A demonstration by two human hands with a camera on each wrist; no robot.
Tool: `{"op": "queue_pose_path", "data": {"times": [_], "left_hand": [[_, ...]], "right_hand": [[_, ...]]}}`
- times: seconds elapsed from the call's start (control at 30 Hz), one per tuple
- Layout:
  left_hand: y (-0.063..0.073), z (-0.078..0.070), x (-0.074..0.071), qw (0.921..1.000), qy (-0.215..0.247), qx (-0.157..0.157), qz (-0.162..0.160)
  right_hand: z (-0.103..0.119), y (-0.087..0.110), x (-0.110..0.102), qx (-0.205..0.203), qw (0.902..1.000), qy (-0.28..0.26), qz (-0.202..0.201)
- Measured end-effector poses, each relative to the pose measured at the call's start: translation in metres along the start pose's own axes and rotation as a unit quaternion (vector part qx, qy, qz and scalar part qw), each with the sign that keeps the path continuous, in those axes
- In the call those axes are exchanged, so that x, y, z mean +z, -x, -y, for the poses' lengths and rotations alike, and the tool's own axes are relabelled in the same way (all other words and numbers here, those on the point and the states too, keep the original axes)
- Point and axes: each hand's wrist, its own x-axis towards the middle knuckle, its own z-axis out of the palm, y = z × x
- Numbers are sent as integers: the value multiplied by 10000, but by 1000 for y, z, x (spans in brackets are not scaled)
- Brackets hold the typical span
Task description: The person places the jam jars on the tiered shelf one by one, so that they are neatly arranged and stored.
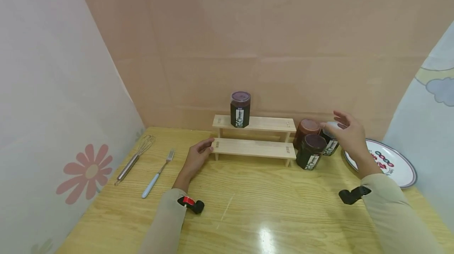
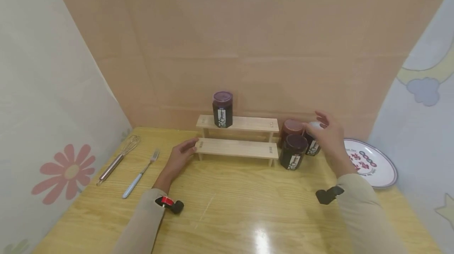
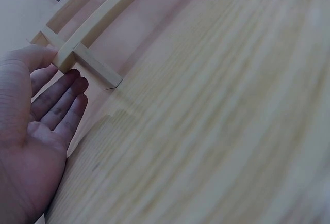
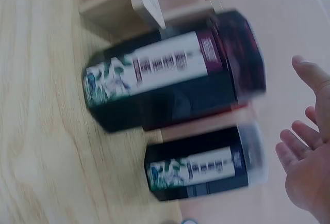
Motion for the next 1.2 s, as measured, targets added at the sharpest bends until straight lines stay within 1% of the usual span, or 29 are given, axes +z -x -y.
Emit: {"op": "queue_pose_path", "data": {"times": [0.13, 0.23, 0.43, 0.7, 0.87, 1.1, 1.2], "left_hand": [[0, 5, -1, 10000, -40, 69, -50], [1, 5, -2, 10000, -25, 79, -40], [3, 5, -2, 10000, 23, 83, -15], [2, 6, 1, 9999, 78, 71, -26], [2, 6, 2, 9999, 76, 67, -60], [0, 5, 1, 9999, 63, 83, -76], [1, 4, 1, 9999, 52, 117, -70]], "right_hand": [[-14, -1, -6, 260, 9996, -146, -14], [-23, -3, -8, 374, 9992, -173, 22], [-43, -6, -5, 270, 9996, -35, 39], [-69, -10, 3, 360, 9993, 59, 42], [-75, -8, 7, 333, 9994, -14, 87], [-76, -7, 11, 280, 9996, -51, -21], [-75, -8, 13, 382, 9992, -103, 5]]}}
